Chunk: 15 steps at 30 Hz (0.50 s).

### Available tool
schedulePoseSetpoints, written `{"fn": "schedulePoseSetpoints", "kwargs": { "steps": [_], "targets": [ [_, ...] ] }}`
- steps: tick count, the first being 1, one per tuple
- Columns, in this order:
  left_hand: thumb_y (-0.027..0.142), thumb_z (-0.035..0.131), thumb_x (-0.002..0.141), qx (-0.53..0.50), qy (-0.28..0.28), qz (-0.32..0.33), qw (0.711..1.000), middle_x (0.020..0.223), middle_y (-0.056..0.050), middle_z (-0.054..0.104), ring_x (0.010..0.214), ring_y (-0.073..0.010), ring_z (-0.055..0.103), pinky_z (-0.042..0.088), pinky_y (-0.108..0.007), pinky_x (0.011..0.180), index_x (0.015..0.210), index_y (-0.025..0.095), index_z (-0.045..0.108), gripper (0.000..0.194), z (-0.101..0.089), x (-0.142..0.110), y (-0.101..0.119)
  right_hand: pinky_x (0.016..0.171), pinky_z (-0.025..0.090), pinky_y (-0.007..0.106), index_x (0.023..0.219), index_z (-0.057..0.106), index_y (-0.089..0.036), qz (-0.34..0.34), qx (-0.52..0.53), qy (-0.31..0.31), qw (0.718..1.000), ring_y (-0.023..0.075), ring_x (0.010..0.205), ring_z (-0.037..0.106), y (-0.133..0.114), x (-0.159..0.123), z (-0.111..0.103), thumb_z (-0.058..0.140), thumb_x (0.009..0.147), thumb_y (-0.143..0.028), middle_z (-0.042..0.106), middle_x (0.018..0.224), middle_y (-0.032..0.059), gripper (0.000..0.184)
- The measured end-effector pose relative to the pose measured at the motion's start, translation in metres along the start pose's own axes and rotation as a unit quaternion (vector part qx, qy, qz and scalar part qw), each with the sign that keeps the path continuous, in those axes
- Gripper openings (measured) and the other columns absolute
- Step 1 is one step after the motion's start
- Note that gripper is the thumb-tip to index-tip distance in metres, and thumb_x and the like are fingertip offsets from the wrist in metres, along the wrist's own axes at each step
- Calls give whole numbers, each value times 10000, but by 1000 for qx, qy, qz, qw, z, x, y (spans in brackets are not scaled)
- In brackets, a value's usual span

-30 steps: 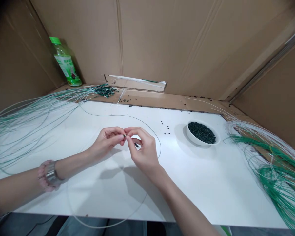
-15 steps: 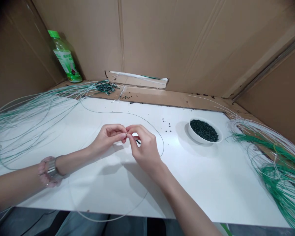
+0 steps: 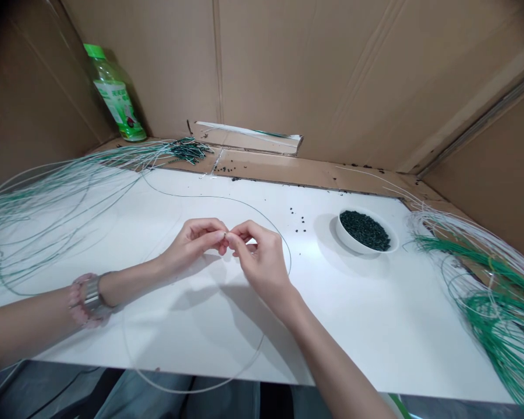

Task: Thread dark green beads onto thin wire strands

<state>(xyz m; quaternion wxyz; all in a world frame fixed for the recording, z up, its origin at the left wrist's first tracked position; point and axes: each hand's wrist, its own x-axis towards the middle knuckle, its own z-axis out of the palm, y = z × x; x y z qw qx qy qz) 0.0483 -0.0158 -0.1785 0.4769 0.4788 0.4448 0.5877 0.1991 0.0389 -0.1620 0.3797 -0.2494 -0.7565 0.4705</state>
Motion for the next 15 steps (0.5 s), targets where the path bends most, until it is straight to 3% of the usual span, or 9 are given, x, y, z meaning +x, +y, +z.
{"fn": "schedulePoseSetpoints", "kwargs": {
  "steps": [8,15],
  "targets": [
    [278,686,751,13,48,20,999,674,-1,634,595,-91,592,501,-198,602,753,140,647,143,1,0,2,511,568,200,684,620,-168,54,68,6,996,93,572,600,0,3,1,642,798,-311,633,624,1,184],
    [310,680,754,25,70,23,997,620,-3,649,586,-101,609,512,-199,592,737,143,669,168,3,0,2,500,574,190,666,618,-175,63,110,28,992,88,554,605,-1,4,3,669,770,-316,625,592,-7,182]
  ]
}}
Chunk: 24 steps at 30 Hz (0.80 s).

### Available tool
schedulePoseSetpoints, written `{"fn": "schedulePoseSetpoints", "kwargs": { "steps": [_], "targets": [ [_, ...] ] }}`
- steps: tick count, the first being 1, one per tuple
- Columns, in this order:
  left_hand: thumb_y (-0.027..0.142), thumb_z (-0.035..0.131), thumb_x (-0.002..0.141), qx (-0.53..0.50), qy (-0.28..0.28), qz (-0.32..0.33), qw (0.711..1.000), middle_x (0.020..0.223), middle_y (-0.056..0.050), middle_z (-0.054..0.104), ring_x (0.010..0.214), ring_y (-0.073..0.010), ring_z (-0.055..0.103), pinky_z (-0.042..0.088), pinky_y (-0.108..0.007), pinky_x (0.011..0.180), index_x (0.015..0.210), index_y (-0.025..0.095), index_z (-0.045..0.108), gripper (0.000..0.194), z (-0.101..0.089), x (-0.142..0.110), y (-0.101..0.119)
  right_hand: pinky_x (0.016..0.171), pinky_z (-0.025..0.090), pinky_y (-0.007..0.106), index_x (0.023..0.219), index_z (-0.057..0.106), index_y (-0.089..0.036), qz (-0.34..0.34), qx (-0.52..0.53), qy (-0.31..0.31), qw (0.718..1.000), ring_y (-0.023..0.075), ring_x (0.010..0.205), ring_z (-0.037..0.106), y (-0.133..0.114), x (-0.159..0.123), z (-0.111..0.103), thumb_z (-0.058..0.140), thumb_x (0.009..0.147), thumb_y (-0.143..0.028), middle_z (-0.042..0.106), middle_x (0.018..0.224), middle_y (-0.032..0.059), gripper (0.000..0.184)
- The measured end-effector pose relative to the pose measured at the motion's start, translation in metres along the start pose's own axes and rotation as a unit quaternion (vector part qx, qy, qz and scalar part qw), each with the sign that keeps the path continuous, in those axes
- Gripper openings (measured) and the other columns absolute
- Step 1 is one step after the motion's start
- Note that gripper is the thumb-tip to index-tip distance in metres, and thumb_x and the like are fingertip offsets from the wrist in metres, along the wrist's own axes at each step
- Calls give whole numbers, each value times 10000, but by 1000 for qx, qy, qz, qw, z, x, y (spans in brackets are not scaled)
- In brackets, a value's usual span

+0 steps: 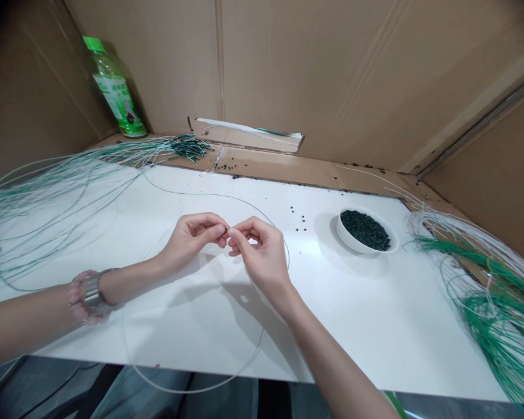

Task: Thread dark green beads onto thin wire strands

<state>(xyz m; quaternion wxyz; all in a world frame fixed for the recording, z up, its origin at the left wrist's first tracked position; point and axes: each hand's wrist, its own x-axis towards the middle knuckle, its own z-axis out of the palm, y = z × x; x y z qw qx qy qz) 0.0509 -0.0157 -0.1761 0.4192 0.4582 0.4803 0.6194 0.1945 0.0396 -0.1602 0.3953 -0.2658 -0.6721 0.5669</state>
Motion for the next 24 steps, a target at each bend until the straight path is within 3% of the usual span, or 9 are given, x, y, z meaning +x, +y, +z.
{"fn": "schedulePoseSetpoints", "kwargs": {
  "steps": [17,24],
  "targets": [
    [295,664,774,3,-32,-22,999,604,-9,638,567,-91,590,493,-190,571,715,127,670,178,0,0,-1,554,577,212,770,598,-181,-78,-98,18,992,105,628,641,4,-6,1,580,851,-259,636,663,-3,114],
    [252,663,784,12,-1,0,1000,614,14,618,556,-56,570,476,-155,575,697,126,646,154,0,2,0,527,495,218,738,620,-178,-191,-245,55,949,104,639,576,-2,-6,-3,584,800,-156,641,681,-7,75]
  ]
}}
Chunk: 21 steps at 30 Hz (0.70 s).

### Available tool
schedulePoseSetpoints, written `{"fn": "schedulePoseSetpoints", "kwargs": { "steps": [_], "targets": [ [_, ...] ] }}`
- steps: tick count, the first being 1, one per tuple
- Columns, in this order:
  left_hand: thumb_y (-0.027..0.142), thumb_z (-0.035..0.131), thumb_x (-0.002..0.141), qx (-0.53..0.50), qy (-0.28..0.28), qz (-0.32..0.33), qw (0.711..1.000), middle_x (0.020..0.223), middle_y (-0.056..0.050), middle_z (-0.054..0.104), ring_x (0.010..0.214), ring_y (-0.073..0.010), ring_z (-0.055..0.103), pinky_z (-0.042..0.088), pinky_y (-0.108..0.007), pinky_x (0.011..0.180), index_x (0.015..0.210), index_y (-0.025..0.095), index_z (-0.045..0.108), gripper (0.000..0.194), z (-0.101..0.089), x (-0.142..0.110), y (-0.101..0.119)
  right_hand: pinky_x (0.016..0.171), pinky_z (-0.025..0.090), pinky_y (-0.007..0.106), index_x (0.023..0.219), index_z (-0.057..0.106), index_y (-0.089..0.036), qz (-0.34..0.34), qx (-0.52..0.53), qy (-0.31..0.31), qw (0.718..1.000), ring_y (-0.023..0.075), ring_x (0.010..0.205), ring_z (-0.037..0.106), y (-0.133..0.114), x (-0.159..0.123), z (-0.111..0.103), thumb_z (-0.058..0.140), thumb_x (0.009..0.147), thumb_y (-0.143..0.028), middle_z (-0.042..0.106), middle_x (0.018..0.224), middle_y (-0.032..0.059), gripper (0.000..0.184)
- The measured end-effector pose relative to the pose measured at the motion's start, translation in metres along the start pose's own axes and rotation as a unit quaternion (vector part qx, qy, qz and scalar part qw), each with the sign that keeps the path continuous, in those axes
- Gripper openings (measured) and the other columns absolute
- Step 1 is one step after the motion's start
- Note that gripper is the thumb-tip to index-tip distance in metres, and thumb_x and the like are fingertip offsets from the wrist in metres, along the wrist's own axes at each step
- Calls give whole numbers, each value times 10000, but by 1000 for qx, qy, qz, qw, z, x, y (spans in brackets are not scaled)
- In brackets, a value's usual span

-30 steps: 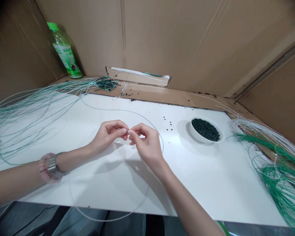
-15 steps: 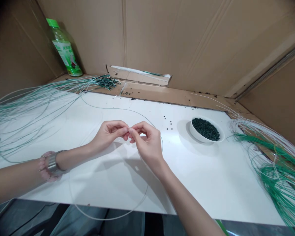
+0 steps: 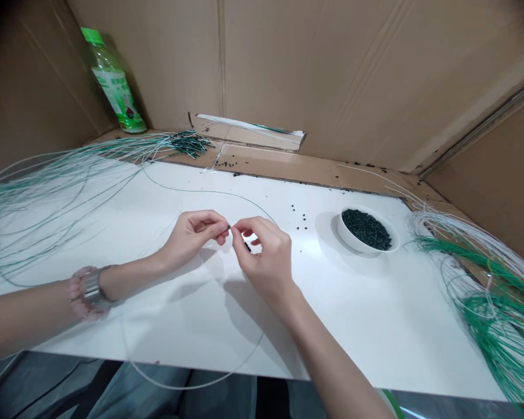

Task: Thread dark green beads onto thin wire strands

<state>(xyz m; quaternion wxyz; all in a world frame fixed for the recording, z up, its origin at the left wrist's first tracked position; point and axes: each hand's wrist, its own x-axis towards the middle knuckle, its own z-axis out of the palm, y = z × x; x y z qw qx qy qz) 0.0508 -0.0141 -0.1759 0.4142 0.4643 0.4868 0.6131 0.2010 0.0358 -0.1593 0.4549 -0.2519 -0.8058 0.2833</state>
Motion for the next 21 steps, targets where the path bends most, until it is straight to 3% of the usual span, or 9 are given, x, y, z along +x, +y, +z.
{"fn": "schedulePoseSetpoints", "kwargs": {
  "steps": [6,21],
  "targets": [
    [239,662,783,11,5,14,1000,610,12,616,554,-61,572,476,-159,566,694,123,646,147,0,0,-1,520,477,228,693,616,-177,-45,-51,-14,998,106,603,550,1,1,-1,581,779,-118,634,655,-4,110],
    [169,646,780,53,-1,78,996,675,-5,642,568,-58,579,500,-154,560,713,122,658,83,-2,1,0,504,482,178,740,628,-169,-27,-53,-53,997,85,610,562,1,3,-3,570,820,-134,654,694,-1,105]
  ]
}}
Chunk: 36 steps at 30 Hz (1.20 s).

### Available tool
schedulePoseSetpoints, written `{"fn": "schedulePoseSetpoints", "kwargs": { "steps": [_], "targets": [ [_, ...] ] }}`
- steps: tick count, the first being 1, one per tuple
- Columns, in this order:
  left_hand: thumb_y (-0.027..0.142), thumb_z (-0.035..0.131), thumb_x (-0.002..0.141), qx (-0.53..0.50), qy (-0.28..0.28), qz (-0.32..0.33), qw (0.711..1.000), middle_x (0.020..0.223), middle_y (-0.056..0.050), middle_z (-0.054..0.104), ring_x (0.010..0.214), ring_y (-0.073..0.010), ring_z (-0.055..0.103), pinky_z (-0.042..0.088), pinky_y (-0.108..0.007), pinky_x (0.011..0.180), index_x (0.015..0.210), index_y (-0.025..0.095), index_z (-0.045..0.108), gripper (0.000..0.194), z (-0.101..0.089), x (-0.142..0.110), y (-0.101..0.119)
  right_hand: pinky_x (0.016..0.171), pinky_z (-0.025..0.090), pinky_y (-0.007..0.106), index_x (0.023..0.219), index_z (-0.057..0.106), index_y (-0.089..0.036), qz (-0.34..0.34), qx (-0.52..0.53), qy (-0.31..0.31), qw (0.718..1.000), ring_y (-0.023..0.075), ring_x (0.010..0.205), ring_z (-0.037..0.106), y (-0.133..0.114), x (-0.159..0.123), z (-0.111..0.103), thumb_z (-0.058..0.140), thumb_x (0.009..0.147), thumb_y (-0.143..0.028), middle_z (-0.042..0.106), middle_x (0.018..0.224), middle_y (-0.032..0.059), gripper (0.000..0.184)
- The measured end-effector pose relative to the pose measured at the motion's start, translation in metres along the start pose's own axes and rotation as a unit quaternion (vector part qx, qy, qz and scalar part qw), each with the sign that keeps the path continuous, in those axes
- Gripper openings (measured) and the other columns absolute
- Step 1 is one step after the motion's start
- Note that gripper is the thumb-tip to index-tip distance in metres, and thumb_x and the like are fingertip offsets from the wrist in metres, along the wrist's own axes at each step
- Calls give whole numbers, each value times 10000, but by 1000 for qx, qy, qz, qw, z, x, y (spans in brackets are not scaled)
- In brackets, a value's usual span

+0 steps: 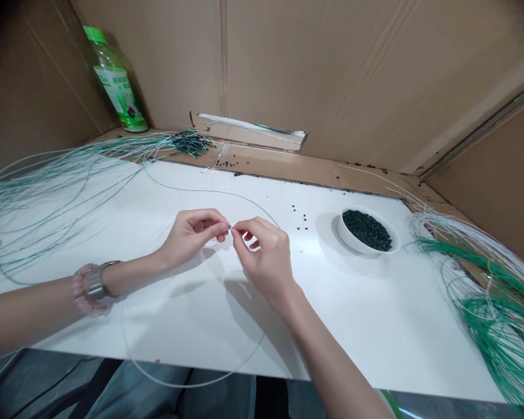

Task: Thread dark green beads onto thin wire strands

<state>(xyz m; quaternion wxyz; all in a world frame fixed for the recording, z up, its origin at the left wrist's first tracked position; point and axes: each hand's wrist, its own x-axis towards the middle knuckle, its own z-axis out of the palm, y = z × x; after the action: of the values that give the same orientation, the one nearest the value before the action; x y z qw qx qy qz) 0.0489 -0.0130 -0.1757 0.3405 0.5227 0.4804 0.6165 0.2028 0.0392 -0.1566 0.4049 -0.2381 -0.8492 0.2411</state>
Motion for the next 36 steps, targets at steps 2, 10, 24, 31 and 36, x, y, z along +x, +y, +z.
{"fn": "schedulePoseSetpoints", "kwargs": {
  "steps": [2,10,24,31,36],
  "targets": [
    [167,645,783,15,-2,10,1000,687,-10,644,570,-60,580,502,-157,557,715,121,657,82,0,0,-1,500,475,179,748,625,-171,-9,-13,-6,1000,90,614,563,1,0,0,567,822,-129,652,698,0,103],
    [171,612,823,112,-38,70,990,708,-22,635,636,-81,583,496,-176,577,752,131,671,100,-7,0,-4,577,437,262,800,620,-153,-94,-114,-40,988,147,666,520,9,-2,0,489,878,-120,594,727,50,156],
    [178,571,862,193,-61,121,972,727,-24,638,655,-91,581,473,-208,604,785,141,654,119,-10,-2,-7,611,402,283,806,531,-155,-150,-167,-43,974,169,690,439,12,-3,6,430,878,-72,544,744,60,150],
    [175,581,851,192,-55,111,974,703,-22,638,638,-90,581,476,-204,596,764,142,655,119,-9,-2,-6,611,421,297,811,576,-148,-148,-124,-45,980,172,692,473,12,-3,5,450,885,-92,586,749,69,157],
    [195,593,841,137,-54,67,987,702,-23,641,614,-85,593,497,-192,581,757,137,662,123,-9,-2,-3,632,487,276,778,613,-175,-87,-36,-13,996,142,689,558,13,-3,4,538,876,-135,641,720,29,130]
  ]
}}
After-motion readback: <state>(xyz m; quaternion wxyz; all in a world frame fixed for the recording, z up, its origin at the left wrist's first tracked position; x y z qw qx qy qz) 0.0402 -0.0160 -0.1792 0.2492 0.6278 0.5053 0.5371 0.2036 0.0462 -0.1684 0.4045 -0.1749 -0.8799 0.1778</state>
